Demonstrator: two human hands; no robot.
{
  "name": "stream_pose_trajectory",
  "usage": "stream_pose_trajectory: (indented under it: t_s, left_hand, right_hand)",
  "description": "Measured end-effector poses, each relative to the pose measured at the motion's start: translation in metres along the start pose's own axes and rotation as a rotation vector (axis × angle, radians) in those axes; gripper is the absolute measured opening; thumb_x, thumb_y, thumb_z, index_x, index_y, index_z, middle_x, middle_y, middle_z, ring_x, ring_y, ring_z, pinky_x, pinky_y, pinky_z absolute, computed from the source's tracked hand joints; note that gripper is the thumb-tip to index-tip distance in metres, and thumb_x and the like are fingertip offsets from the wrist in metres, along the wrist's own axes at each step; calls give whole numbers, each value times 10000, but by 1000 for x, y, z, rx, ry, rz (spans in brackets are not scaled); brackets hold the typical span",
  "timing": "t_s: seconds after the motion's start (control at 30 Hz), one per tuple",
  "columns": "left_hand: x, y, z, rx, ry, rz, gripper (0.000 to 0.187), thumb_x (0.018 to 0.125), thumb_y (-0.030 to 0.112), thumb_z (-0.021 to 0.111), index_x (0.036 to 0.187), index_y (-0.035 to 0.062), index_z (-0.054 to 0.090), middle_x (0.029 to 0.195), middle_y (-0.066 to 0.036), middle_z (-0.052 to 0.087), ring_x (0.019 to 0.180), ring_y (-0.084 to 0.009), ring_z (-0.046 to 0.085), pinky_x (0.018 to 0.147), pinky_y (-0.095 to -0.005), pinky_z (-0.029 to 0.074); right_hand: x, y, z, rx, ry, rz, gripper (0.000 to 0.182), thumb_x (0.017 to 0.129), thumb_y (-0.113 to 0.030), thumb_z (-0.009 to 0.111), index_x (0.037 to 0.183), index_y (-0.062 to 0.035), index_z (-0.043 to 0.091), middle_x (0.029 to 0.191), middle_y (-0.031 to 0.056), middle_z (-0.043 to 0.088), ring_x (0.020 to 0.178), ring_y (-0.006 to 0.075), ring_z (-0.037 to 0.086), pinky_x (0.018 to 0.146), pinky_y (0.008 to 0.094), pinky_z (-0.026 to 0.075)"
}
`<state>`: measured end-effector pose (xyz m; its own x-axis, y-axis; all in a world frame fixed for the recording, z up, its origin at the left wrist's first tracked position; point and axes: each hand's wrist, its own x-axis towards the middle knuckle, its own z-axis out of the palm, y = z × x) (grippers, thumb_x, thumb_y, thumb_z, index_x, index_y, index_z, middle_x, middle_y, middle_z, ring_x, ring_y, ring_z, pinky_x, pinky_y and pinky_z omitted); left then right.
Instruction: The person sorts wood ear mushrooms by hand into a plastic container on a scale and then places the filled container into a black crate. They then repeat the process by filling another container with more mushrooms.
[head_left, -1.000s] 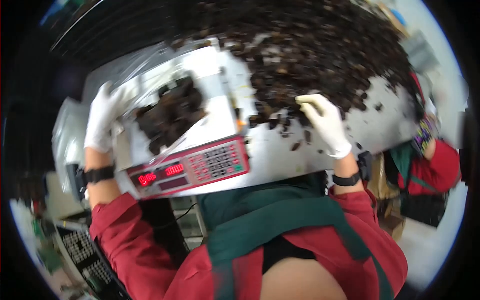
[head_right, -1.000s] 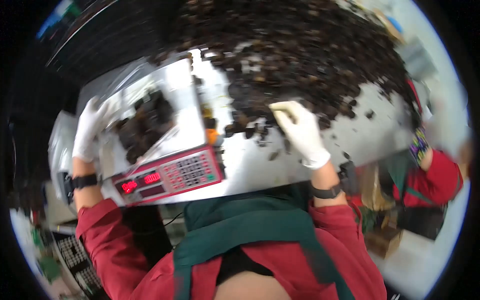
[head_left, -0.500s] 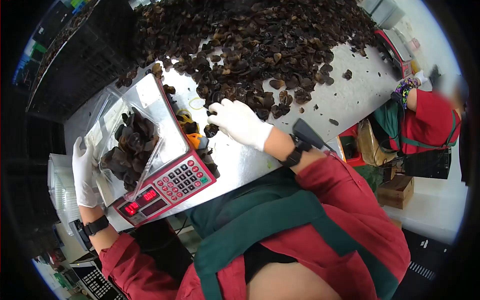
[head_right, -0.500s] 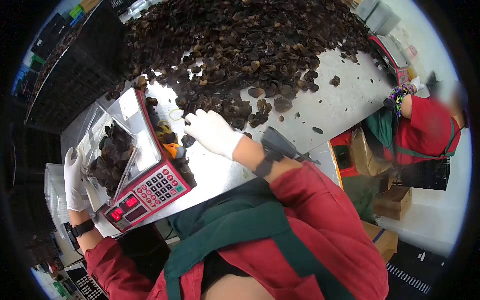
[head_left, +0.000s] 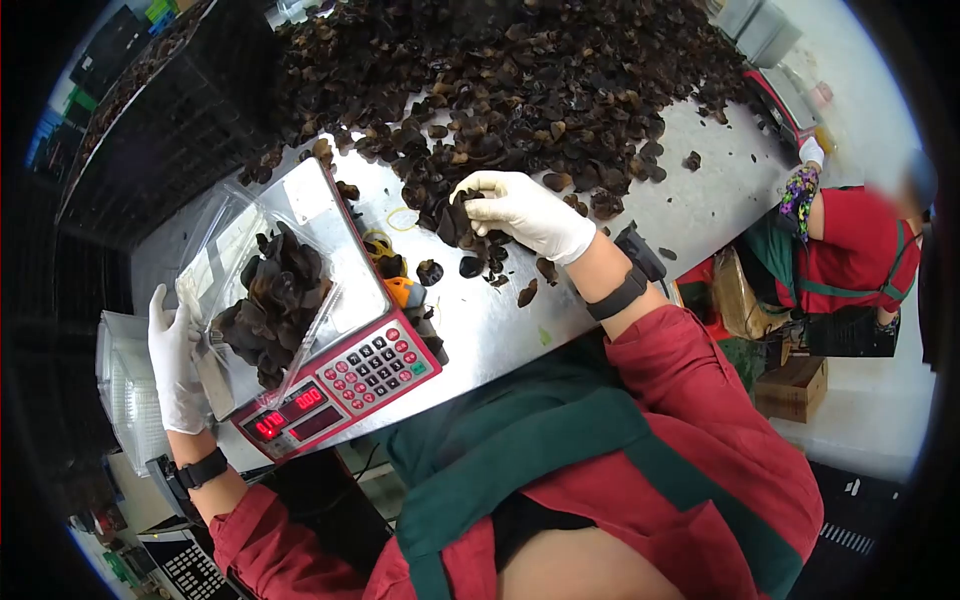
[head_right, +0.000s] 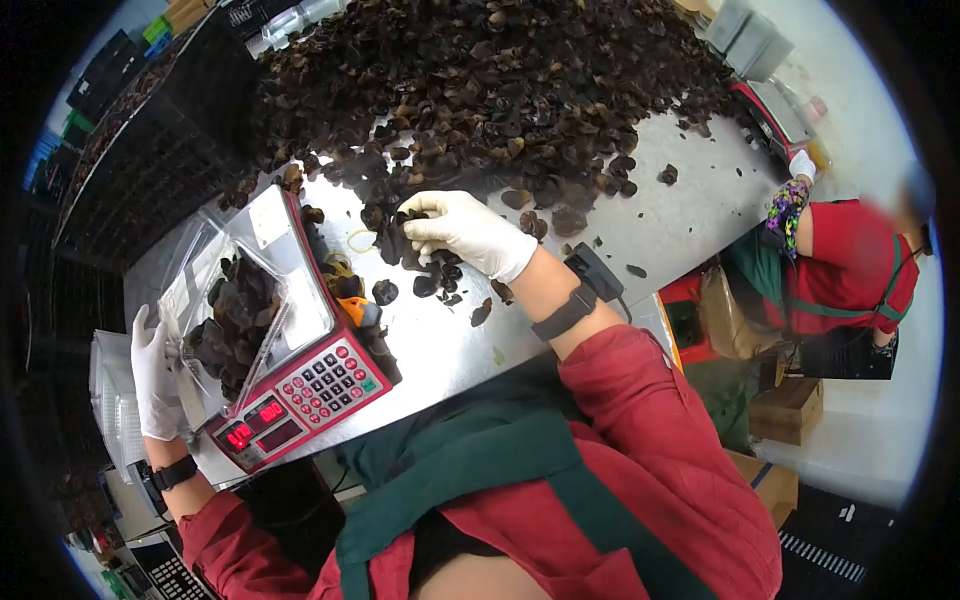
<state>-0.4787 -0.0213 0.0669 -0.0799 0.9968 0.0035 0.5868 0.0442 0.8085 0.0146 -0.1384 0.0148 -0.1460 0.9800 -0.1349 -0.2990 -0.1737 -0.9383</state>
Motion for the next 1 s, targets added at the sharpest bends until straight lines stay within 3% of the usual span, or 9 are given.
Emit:
stream_pose_trajectory:
  t_s: [0.17,0.33,0.43,0.57,0.6,0.67,0.73,0.83,1.0]
  left_hand:
    - [6,4,1,107,53,36,542,969,172,600,1462,46,415,708,-12,559,560,-64,496,511,-234,418]
    - [4,10,6,78,125,16,497,959,209,629,1415,71,486,730,-33,587,600,-85,530,533,-261,441]
    - [2,8,3,100,125,29,516,948,228,643,1412,62,491,776,-63,623,656,-114,564,592,-280,471]
    - [-3,9,2,115,105,18,555,937,236,636,1431,51,466,803,-81,647,677,-140,589,643,-300,496]
    - [-3,11,2,146,104,12,561,934,234,636,1435,53,462,798,-81,646,672,-144,594,640,-301,498]
    - [-7,13,1,126,106,6,564,930,235,638,1435,55,461,796,-84,647,670,-146,598,642,-302,500]
    - [-5,13,-1,102,104,4,568,927,236,640,1436,57,461,793,-86,648,668,-148,602,644,-303,502]
    - [-3,8,-2,87,129,27,567,924,238,642,1433,62,466,800,-91,655,679,-146,607,657,-304,506]
    - [1,12,-7,191,156,61,583,911,247,653,1428,51,468,783,-104,655,705,-169,621,698,-318,515]
  right_hand:
    - [19,-18,25,122,-123,-9,229,939,-155,670,1110,-11,619,962,52,658,837,132,622,787,303,538]
    - [49,-49,80,156,-266,-48,222,940,-147,663,1110,-11,623,968,50,665,825,112,610,788,279,521]
    - [63,-69,130,-190,-213,-205,221,905,-102,670,1089,19,655,943,48,676,835,93,619,758,244,508]
    - [80,-61,185,-475,-229,-400,203,815,-119,678,1004,-46,690,953,115,701,886,209,675,829,316,524]
    - [89,-54,190,-724,-267,-675,183,815,-110,653,987,-63,691,984,139,697,933,270,679,845,343,528]
    - [93,-40,197,-866,-304,-794,230,858,-106,632,1079,-80,691,1022,114,701,870,269,676,835,339,532]
    - [92,-42,195,-883,-282,-743,203,868,-114,622,1045,-66,710,1022,108,710,898,249,675,851,335,520]
    - [73,-71,189,-588,-218,-400,215,870,-131,653,1057,-52,724,989,97,725,867,137,674,785,278,525]
    - [49,-69,137,-522,-75,-348,221,894,-127,645,1070,-5,700,972,46,710,849,89,635,760,238,503]
